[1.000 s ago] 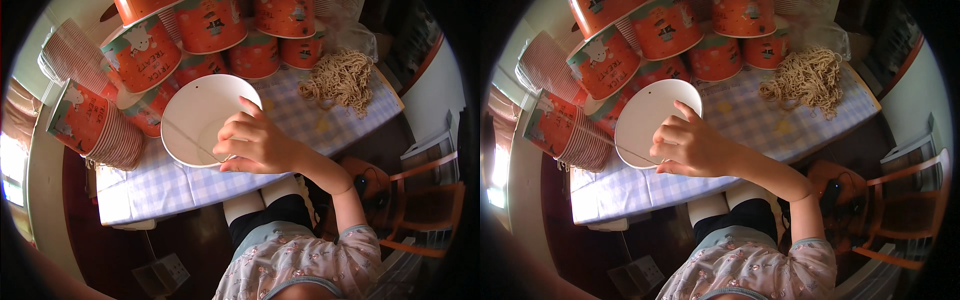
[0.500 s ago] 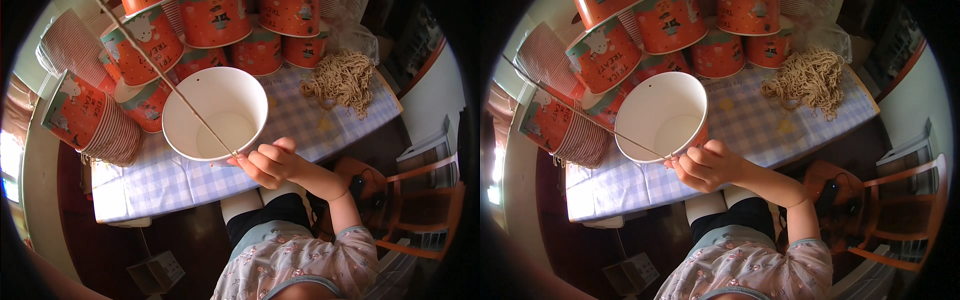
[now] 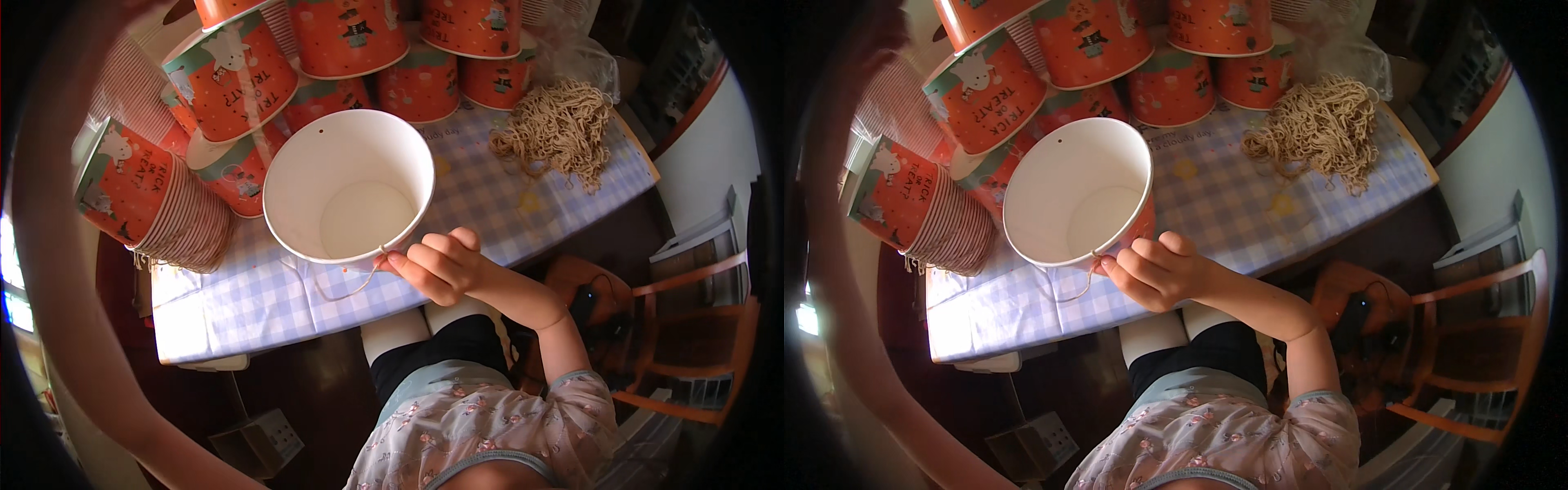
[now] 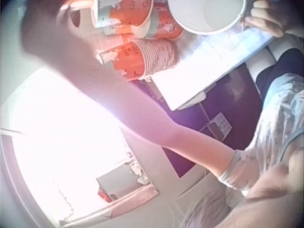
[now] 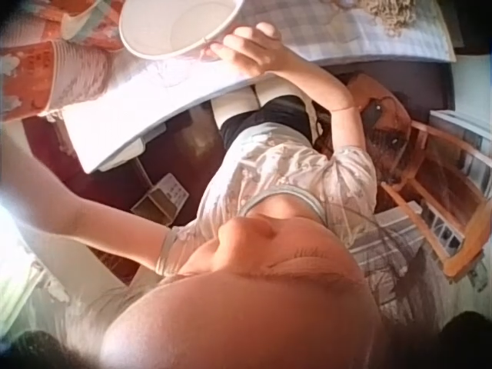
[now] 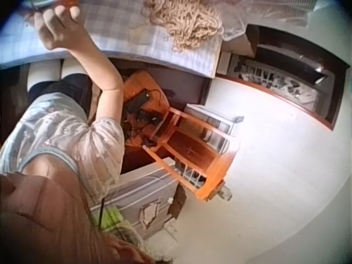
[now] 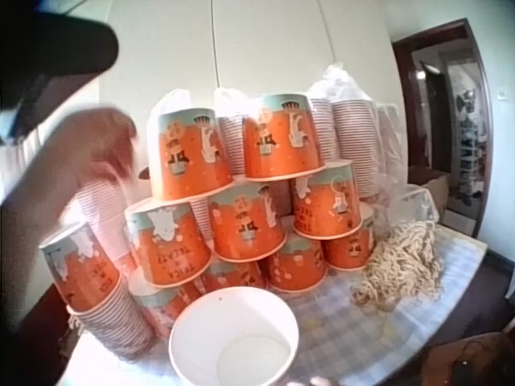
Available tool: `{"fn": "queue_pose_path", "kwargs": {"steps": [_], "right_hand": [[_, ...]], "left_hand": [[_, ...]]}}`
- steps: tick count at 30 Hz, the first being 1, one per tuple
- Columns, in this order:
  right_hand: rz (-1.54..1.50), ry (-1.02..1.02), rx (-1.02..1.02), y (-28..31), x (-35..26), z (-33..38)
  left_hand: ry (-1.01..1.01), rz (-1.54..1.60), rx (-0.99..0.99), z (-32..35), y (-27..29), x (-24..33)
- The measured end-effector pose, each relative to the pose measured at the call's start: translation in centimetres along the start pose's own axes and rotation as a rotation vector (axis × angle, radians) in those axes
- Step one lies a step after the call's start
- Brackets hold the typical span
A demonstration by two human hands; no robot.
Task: Attaching string handles to festive-themed paper buckets.
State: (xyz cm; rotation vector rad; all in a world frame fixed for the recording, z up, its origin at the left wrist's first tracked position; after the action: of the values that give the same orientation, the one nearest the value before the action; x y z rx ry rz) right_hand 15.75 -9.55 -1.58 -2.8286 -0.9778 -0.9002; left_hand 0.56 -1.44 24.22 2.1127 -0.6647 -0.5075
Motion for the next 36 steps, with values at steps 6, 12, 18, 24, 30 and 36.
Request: {"fn": "queue_pose_path", "kwargs": {"steps": [6,12,18,24,30,36], "right_hand": [[-0.042,-0.010,-0.027,-0.6,-0.3,0.6],[-0.049,0.026,-0.014,-0.4,-0.3,0.2],[-0.299,-0.301,0.025,0.9,5.7,-2.2],[-1.014,-0.834,-0.403,-3.6,9.4,-5.3],[-1.527,-1.119,-0.487,-6.9,9.5,-5.4],[-1.504,-1.209,-0.544,-8.1,10.0,-3.7]], "left_hand": [[0.481,0.818,-0.544,3.0,-11.4,0.2],[0.634,0.697,-0.768,5.0,-16.1,1.2],[0.565,0.736,-0.690,4.7,-16.0,2.1],[0.676,0.877,-0.630,5.2,-14.7,1.7],[0.774,1.000,-0.602,5.5,-14.1,1.3],[0.891,0.947,-0.503,5.9,-14.9,-0.1]]}}
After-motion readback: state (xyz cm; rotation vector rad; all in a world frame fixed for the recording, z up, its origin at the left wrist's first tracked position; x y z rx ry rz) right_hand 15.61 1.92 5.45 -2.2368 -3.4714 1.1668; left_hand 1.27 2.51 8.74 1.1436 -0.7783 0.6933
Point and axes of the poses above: each hand's wrist, its own z-axis away from the middle knuckle, its own y-axis out of the back of the hand, x = y × z, the point moved 3 cm from there along -z, towards the middle knuckle, and after that the axes turned 14 degrees about y, right-handed, at the moved point
